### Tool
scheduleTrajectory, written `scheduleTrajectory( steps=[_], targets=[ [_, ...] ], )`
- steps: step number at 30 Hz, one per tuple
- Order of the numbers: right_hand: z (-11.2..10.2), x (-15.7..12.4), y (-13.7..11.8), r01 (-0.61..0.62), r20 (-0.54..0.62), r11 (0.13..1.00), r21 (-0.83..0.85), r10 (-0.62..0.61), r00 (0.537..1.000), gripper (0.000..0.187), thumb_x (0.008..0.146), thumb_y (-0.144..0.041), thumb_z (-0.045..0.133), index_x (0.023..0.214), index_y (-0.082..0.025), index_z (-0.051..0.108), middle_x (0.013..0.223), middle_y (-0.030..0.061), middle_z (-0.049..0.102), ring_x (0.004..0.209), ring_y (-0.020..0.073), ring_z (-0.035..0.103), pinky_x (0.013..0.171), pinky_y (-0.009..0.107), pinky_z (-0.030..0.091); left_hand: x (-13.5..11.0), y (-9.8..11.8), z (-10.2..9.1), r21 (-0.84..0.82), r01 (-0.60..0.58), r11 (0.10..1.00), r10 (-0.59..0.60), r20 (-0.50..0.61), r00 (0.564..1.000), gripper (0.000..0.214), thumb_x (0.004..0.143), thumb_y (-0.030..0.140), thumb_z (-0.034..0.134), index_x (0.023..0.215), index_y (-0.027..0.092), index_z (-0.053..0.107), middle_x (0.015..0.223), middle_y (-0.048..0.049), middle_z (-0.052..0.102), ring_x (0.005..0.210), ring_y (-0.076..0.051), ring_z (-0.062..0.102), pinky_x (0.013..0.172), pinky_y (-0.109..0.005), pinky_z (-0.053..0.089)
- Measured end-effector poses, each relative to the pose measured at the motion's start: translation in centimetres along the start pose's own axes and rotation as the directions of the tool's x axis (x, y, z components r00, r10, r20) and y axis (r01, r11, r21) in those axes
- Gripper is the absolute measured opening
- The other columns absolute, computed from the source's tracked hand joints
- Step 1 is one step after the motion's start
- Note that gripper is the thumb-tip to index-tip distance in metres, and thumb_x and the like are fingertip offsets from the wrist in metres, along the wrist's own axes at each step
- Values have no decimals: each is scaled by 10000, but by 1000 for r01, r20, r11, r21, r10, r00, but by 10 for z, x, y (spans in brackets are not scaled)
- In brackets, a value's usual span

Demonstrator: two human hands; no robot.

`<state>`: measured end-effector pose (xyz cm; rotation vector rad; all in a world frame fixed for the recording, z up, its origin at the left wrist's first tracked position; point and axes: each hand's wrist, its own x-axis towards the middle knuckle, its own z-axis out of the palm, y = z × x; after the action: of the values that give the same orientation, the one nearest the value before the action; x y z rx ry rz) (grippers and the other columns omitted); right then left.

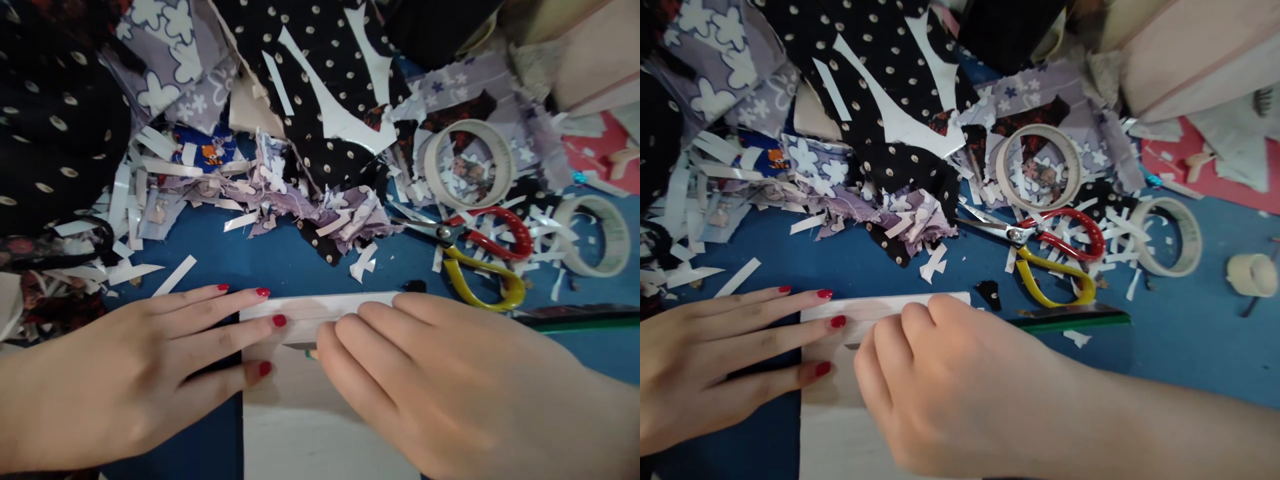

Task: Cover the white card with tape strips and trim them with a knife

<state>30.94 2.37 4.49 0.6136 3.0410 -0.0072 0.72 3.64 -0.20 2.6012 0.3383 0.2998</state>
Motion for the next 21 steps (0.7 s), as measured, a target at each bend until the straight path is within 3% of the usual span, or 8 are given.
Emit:
scheduleTrajectory(
  steps=[4, 9, 17, 21],
  targets=[
    [0, -1, -1, 0, 9, 1000, 1, 0, 1000, 281, 1058, -170, 476, 971, -188, 742, 735, 29, 682, 579, 170, 464, 525, 345, 352, 1, 0, 0, -9, 10, 1000, -10, -7, 1000, 443, 1127, 106, 332, 1410, 220, 654, 1644, -14, 542, 1611, -180, 376, 1400, -389, 153],
    [-1, 2, -4, -12, 6, 1000, -2, 12, 1000, 279, 1025, -158, 472, 921, -198, 728, 720, 36, 680, 559, 169, 433, 525, 351, 335, 2, 0, -1, -21, 17, 1000, -18, -9, 1000, 450, 1115, 97, 342, 1392, 227, 672, 1656, -13, 524, 1586, -203, 425, 1379, -425, 265],
    [-8, 10, -11, -34, 17, 999, -35, 34, 999, 160, 800, -109, 571, 728, -233, 641, 599, 16, 605, 504, 172, 367, 488, 364, 285, 2, 0, -2, -8, 1, 1000, -1, 6, 1000, 427, 1119, 98, 340, 1381, 196, 663, 1666, -32, 513, 1635, -200, 325, 1396, -421, 192],
    [-7, 11, -14, -47, 20, 999, -24, 47, 999, 171, 760, -106, 555, 673, -244, 608, 580, 26, 600, 482, 179, 361, 471, 373, 273, 2, 1, -3, -5, -3, 1000, 3, 6, 1000, 418, 1121, 98, 347, 1386, 189, 658, 1666, -37, 513, 1635, -205, 327, 1394, -414, 184]
  ],
)
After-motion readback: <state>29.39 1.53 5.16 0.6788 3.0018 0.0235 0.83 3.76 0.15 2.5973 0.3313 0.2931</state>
